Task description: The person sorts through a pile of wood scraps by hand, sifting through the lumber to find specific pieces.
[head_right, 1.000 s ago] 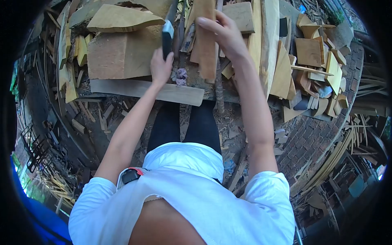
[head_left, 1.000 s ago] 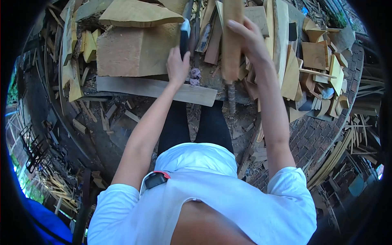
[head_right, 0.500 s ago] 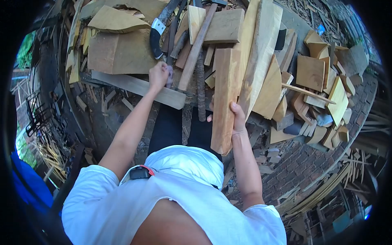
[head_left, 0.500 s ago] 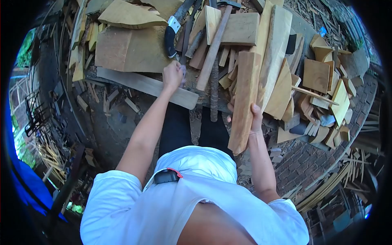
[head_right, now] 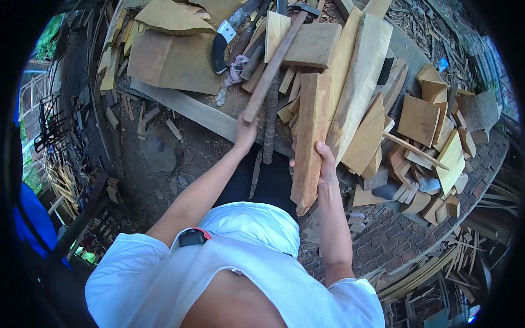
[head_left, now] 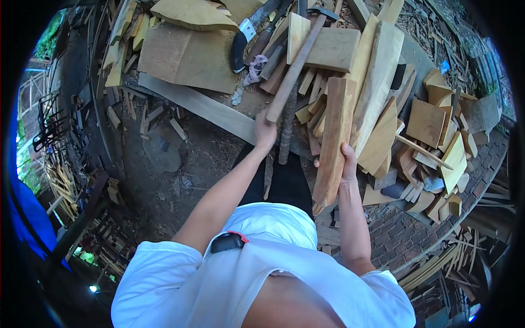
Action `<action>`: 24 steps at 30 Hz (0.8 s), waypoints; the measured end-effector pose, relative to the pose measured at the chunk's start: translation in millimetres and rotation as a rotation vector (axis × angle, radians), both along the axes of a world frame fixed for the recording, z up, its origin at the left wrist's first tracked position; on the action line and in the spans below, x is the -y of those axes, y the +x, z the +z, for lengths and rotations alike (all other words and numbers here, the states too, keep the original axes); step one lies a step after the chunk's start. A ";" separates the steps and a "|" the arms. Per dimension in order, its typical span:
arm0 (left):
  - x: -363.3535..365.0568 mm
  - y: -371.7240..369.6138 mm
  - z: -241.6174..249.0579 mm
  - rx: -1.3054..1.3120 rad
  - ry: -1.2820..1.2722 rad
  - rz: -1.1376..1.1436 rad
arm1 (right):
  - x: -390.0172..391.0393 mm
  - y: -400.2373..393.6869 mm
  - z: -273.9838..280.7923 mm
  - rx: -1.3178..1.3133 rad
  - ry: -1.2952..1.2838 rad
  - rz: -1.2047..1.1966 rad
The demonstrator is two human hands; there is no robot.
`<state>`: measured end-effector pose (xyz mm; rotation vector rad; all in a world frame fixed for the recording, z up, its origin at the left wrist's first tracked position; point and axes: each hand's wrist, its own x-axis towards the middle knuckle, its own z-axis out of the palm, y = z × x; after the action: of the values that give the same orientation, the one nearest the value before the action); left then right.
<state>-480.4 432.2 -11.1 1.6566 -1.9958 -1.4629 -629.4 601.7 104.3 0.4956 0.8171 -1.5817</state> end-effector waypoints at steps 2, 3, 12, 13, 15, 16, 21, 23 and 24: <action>-16.8 -5.6 4.9 0.050 0.255 -0.213 | -3.7 -4.1 -0.7 -0.004 -0.016 0.028; -31.1 -7.1 0.0 0.120 0.077 -0.251 | -3.6 -3.9 1.7 -0.028 0.006 -0.006; -55.3 -21.9 28.9 0.069 0.061 -0.161 | 5.9 -6.8 0.6 -0.073 -0.042 0.038; -55.1 -28.8 33.1 0.046 0.053 -0.113 | 8.4 -7.7 3.2 -0.128 -0.025 0.073; -62.7 -39.2 26.9 -0.015 0.008 -0.030 | 10.7 -8.1 0.5 -0.187 -0.102 0.120; -66.2 -40.6 28.5 0.002 0.018 -0.036 | 13.4 -8.5 -1.3 -0.196 -0.124 0.134; -57.0 -40.1 42.7 -0.186 0.010 -0.033 | 67.3 7.2 19.5 -0.270 -0.245 0.339; -60.7 -41.2 40.6 -0.279 0.020 -0.050 | 91.7 24.7 30.4 -0.272 -0.161 0.426; -65.3 -39.9 43.1 -0.315 0.072 0.008 | 100.0 31.1 35.0 -0.363 -0.037 0.446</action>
<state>-520.4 497.6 32.1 1.3542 -1.7832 -1.6901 -598.3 501.7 139.3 -0.0134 1.0841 -1.2787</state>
